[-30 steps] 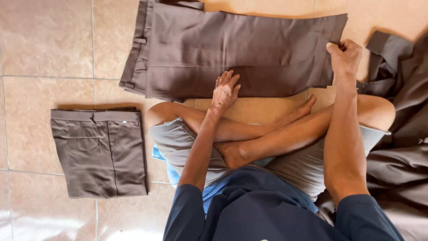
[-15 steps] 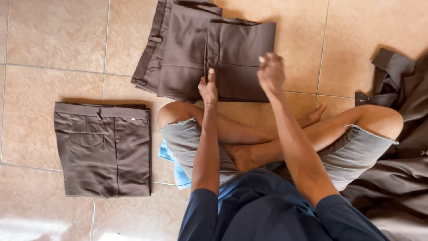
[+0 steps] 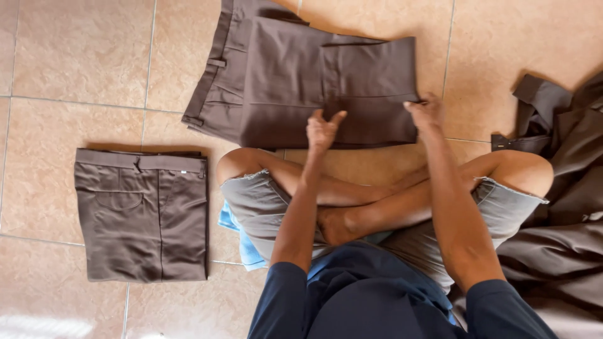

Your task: Folding brown trousers into neat stacks while sitting on the floor.

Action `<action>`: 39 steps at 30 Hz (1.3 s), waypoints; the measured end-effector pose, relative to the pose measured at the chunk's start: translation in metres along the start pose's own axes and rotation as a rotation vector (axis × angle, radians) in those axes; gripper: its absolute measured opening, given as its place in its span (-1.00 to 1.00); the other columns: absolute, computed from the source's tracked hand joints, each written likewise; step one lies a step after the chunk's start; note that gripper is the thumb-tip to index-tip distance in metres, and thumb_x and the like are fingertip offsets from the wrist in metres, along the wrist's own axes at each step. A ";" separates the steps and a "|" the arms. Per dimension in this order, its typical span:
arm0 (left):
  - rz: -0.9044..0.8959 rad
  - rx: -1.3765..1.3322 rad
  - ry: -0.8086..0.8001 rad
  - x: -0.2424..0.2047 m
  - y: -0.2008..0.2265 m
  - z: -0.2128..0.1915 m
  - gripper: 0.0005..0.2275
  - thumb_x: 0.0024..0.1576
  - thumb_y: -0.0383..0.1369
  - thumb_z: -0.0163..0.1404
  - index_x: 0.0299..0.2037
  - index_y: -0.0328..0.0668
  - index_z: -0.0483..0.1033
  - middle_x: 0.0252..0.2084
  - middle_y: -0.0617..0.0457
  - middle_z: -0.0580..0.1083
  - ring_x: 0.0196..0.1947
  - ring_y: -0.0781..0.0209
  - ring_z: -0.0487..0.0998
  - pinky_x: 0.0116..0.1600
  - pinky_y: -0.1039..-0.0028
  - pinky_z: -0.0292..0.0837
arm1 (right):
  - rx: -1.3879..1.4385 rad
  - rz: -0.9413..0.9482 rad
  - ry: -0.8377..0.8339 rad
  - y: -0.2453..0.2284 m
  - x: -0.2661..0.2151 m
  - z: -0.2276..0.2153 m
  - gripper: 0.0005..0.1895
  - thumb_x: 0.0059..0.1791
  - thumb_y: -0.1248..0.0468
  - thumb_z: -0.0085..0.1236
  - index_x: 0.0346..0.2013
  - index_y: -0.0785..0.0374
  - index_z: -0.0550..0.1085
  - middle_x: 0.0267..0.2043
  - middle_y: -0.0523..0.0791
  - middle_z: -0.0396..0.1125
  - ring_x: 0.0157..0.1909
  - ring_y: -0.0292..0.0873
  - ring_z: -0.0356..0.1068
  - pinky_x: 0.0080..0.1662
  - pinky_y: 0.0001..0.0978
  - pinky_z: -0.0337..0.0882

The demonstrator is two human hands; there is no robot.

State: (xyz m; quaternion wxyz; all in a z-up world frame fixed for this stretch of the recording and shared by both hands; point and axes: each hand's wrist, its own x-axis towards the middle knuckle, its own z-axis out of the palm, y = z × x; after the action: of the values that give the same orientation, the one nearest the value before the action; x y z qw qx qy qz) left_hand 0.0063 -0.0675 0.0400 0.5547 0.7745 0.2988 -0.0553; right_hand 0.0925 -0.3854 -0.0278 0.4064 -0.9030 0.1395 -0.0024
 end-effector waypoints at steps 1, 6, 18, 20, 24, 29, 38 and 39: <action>0.009 0.081 -0.039 -0.007 0.006 0.026 -0.26 -0.11 0.16 0.27 0.14 -0.28 0.51 0.06 -0.32 0.55 0.12 -0.31 0.56 0.26 -0.01 0.45 | -0.036 0.038 0.040 0.010 0.002 -0.025 -0.62 -0.14 0.07 0.42 -0.15 0.20 0.57 -0.34 0.02 0.48 -0.21 0.04 0.53 -0.29 -0.13 0.43; 0.037 0.198 -0.117 -0.049 0.036 0.147 -0.31 -0.09 0.13 0.22 0.11 -0.22 0.43 -0.02 -0.33 0.56 0.05 -0.38 0.58 0.20 -0.11 0.47 | -0.362 0.206 0.083 0.060 -0.007 -0.106 -0.61 -0.08 0.00 0.36 -0.08 0.08 0.50 -0.23 -0.04 0.49 -0.16 0.15 0.53 -0.18 0.20 0.47; 0.492 0.191 0.031 -0.029 0.089 0.041 -0.59 0.03 -0.24 0.28 0.04 -0.25 0.60 0.08 -0.32 0.55 0.08 -0.37 0.57 0.16 -0.07 0.52 | -0.503 0.162 0.155 0.057 -0.001 -0.069 -0.73 0.13 0.28 -0.24 0.00 0.26 0.42 -0.10 0.15 0.45 0.06 0.24 0.48 0.08 0.00 0.44; 0.370 0.130 0.093 -0.015 0.085 -0.024 -0.54 -0.01 -0.24 0.34 0.06 -0.30 0.59 0.11 -0.33 0.53 0.15 -0.37 0.49 0.26 -0.07 0.41 | -0.304 0.207 0.152 0.072 0.012 -0.052 -0.68 0.12 0.18 -0.20 -0.12 0.24 0.53 -0.21 0.21 0.48 -0.06 0.38 0.48 -0.05 0.20 0.47; 0.290 0.233 0.178 0.046 -0.036 -0.095 -0.59 -0.06 -0.27 0.35 0.02 -0.10 0.63 -0.05 -0.14 0.61 0.03 -0.18 0.60 0.14 0.02 0.51 | -0.214 0.125 0.150 0.068 0.011 -0.020 -0.64 0.08 0.09 -0.11 -0.14 0.21 0.59 -0.19 0.20 0.49 -0.06 0.41 0.45 -0.07 0.30 0.45; 0.114 0.303 0.257 0.074 -0.109 -0.099 -0.56 -0.06 -0.24 0.34 0.05 -0.02 0.60 0.04 -0.03 0.58 0.08 -0.04 0.58 0.18 0.17 0.52 | -0.048 0.153 -0.094 -0.023 -0.020 -0.016 -0.61 -0.03 -0.13 0.23 -0.08 0.00 0.61 -0.15 -0.01 0.53 0.02 0.17 0.49 -0.01 -0.05 0.49; 0.077 0.105 0.010 0.042 -0.057 0.001 -0.46 0.00 -0.27 0.31 0.19 -0.28 0.52 0.09 -0.35 0.54 0.17 -0.24 0.52 0.24 0.07 0.48 | -0.136 0.323 0.389 0.069 0.025 -0.065 -0.66 -0.21 0.10 0.50 -0.22 0.10 0.65 -0.32 -0.02 0.51 -0.15 0.07 0.56 -0.21 -0.10 0.53; 0.078 0.099 0.017 0.037 -0.050 0.010 -0.46 0.00 -0.27 0.31 0.19 -0.28 0.52 0.09 -0.35 0.54 0.17 -0.24 0.52 0.24 0.07 0.48 | -0.136 0.314 0.388 0.083 0.030 -0.064 -0.66 -0.21 0.10 0.50 -0.22 0.10 0.65 -0.32 -0.02 0.51 -0.15 0.07 0.56 -0.21 -0.10 0.53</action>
State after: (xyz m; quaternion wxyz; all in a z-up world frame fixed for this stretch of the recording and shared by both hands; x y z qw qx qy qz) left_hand 0.0126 -0.0509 -0.0206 0.5151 0.8124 0.2701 -0.0419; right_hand 0.0933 -0.4921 -0.0490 0.3056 -0.8783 0.3531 -0.1030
